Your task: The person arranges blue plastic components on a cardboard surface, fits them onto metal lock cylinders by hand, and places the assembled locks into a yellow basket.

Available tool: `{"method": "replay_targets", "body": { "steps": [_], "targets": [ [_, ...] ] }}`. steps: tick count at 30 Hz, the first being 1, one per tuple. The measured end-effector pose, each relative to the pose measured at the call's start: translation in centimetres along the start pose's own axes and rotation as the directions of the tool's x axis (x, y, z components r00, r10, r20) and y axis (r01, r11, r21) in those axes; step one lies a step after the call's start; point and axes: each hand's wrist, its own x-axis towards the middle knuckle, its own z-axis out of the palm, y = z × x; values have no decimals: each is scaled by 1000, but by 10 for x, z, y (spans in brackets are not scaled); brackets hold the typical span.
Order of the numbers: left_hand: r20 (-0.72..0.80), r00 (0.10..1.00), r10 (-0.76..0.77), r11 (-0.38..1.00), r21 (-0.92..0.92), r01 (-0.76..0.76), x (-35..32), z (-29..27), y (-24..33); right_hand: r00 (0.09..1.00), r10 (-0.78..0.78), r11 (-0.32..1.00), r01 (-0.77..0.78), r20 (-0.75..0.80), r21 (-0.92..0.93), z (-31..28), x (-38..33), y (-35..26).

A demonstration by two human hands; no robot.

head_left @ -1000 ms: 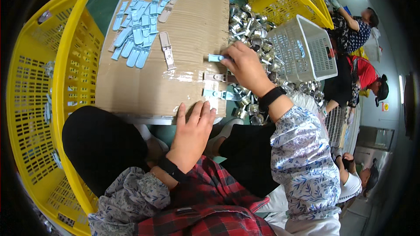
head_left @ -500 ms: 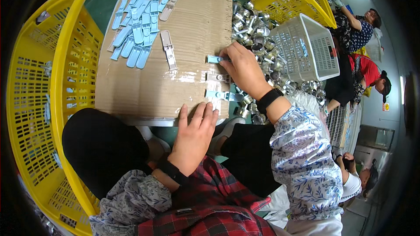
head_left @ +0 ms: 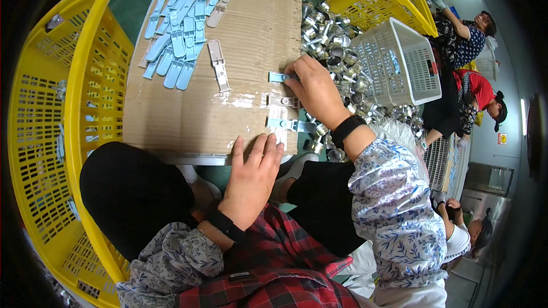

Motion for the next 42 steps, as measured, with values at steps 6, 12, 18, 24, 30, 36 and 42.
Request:
{"method": "replay_targets", "body": {
  "steps": [6, 12, 18, 24, 30, 36, 42],
  "targets": [
    [6, 1000, -3, 1000, -4, 3, 0, 0, -1, 1000, -17, 1000, 17, -11, -15, 3, 0, 0],
    [10, 1000, -1, 1000, -8, 1, 1, -2, 0, 998, -40, 998, 38, -38, -58, 5, 1, -1],
    [-16, 1000, 8, 1000, 0, -8, 0, 2, 0, 997, -61, 992, 56, -38, -111, 4, 0, -3],
    [-49, 999, 12, 1000, 2, -12, -3, 4, -2, 987, -24, 998, 15, -161, -54, -36, -7, -18],
    [-63, 998, 15, 1000, 23, -14, -3, 9, -2, 999, 38, 998, -37, 23, -43, -52, -49, -32],
    [-52, 998, 21, 999, 46, -18, 0, 7, 1, 997, -34, 993, 42, 66, -113, -29, -77, -49],
    [-38, 999, 36, 998, 54, -34, 0, 6, 0, 994, -49, 986, 65, 101, -155, -21, -77, -45]
  ]
}}
